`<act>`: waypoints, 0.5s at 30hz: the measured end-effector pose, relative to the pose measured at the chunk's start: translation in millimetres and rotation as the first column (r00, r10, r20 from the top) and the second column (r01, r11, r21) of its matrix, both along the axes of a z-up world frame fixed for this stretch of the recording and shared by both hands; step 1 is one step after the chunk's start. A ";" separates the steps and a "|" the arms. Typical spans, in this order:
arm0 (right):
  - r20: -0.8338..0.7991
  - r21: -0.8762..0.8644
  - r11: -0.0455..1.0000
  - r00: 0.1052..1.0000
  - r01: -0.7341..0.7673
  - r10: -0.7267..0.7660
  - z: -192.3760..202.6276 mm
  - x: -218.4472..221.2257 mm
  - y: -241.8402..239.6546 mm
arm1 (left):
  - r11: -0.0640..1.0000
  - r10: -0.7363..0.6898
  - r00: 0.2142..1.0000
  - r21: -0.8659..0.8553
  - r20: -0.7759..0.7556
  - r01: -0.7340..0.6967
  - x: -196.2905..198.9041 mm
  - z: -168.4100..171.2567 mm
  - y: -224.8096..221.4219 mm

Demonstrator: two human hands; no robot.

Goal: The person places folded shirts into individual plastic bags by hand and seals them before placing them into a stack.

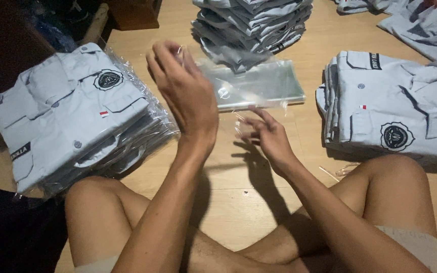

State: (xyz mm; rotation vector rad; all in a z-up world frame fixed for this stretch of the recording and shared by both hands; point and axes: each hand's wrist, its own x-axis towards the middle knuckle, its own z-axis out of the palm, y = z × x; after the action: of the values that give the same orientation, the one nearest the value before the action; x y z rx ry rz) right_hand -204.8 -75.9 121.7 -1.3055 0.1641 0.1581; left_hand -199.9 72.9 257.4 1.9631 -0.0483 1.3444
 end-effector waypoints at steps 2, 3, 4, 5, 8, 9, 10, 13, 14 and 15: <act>-0.057 0.142 0.990 0.998 -0.019 0.027 24.4 12.0 6.9 | 0.998 -0.011 0.997 0.067 0.077 0.006 -1.5 2.3 -8.4; -0.115 0.279 0.960 0.991 -0.028 0.062 35.9 16.9 10.6 | 0.991 -0.028 0.989 0.132 0.148 0.008 -3.2 2.6 -12.3; -0.116 0.279 0.960 0.991 -0.030 0.065 51.7 15.8 13.9 | 0.991 -0.025 0.989 0.133 0.147 0.005 0.4 -9.1 -13.1; -0.199 0.188 0.977 0.970 -0.104 0.141 68.3 15.3 16.4 | 0.954 0.142 0.989 0.261 0.051 -0.150 4.7 -19.8 -14.6; -0.198 -0.007 0.984 0.964 -0.181 0.176 57.0 16.8 11.2 | 0.922 0.155 0.982 0.373 -0.108 -0.105 16.1 -46.5 -6.5; -0.111 -0.109 0.981 0.983 -0.158 0.146 41.6 16.6 6.2 | 0.938 -0.018 0.980 0.335 -0.198 0.085 19.0 -55.9 -2.9; -0.109 -0.111 0.982 0.984 -0.155 0.143 34.0 12.0 4.7 | 0.939 -0.021 0.980 0.333 -0.197 0.087 21.1 -65.1 2.1; -0.128 -0.235 0.954 0.979 -0.187 0.160 22.7 -11.8 -5.4 | 0.907 -0.008 0.917 0.383 -0.398 0.175 25.2 -90.3 8.1; -0.160 -0.223 0.953 0.972 -0.205 0.172 28.6 -23.7 -7.6 | 0.878 0.043 0.871 0.434 -0.490 0.201 25.1 -95.1 9.8; -0.196 -0.213 0.948 0.961 -0.235 0.194 34.1 -35.9 -7.6 | 0.849 0.107 0.812 0.478 -0.574 0.226 22.8 -101.1 14.2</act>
State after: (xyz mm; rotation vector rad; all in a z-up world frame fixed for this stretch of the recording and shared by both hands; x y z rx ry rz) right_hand -240.7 -83.5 155.8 -1.5457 0.1922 0.4510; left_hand -177.1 87.0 156.3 2.7509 -0.2053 0.6521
